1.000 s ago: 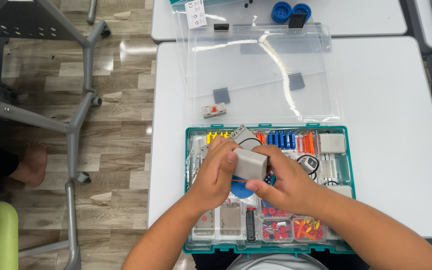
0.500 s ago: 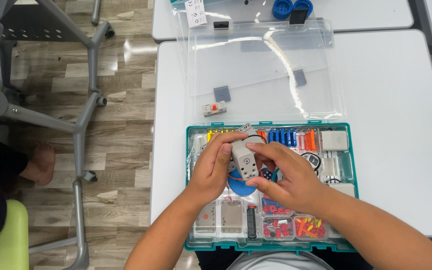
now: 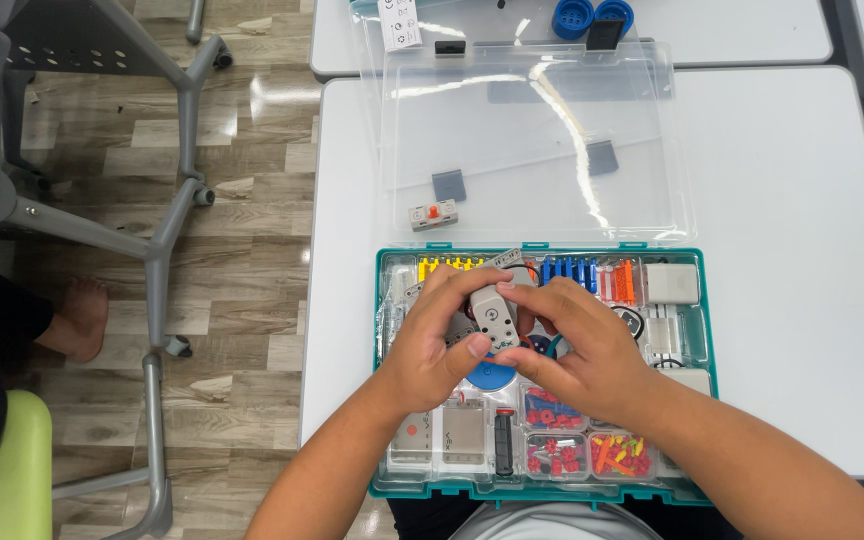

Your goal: The person opens a teal VEX robotics kit and selects components. They connect an orange cable between two gray control modules, then attach a black cable to a battery pack and plug it into one of the modules, which lights up green.

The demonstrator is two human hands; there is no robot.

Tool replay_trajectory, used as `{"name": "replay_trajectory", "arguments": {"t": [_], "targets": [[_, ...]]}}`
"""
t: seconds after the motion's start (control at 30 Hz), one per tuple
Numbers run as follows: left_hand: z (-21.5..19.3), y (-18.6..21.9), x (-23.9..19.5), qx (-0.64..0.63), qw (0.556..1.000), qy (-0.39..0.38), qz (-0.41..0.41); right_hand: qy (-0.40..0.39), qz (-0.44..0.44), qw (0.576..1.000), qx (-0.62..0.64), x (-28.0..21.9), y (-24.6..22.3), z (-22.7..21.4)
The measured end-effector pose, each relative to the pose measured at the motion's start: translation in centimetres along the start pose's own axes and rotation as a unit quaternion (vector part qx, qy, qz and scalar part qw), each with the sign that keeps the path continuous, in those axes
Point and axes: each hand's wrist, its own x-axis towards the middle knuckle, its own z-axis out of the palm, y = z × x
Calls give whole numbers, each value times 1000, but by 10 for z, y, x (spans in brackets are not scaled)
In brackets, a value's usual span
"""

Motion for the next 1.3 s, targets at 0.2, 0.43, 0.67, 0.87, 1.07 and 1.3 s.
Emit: {"name": "replay_trajectory", "arguments": {"t": [0.2,0.43,0.67,0.87,1.07,1.3], "targets": [[0,-1,-1,13,1000,-6,10,3,-33,999,-6,1,-1,0],[-2,0,-2,24,999,-10,45,-4,-48,999,-1,2,0,-3],[-2,1,-2,61,996,2,59,-11,-62,998,5,2,3,-5],[-2,3,0,60,997,9,56,0,-35,999,16,-3,5,-5],[2,2,3,122,987,49,93,-2,38,996,81,-5,12,-8],[7,-7,3,235,954,88,162,-34,115,991,53,-5,21,-6]]}}
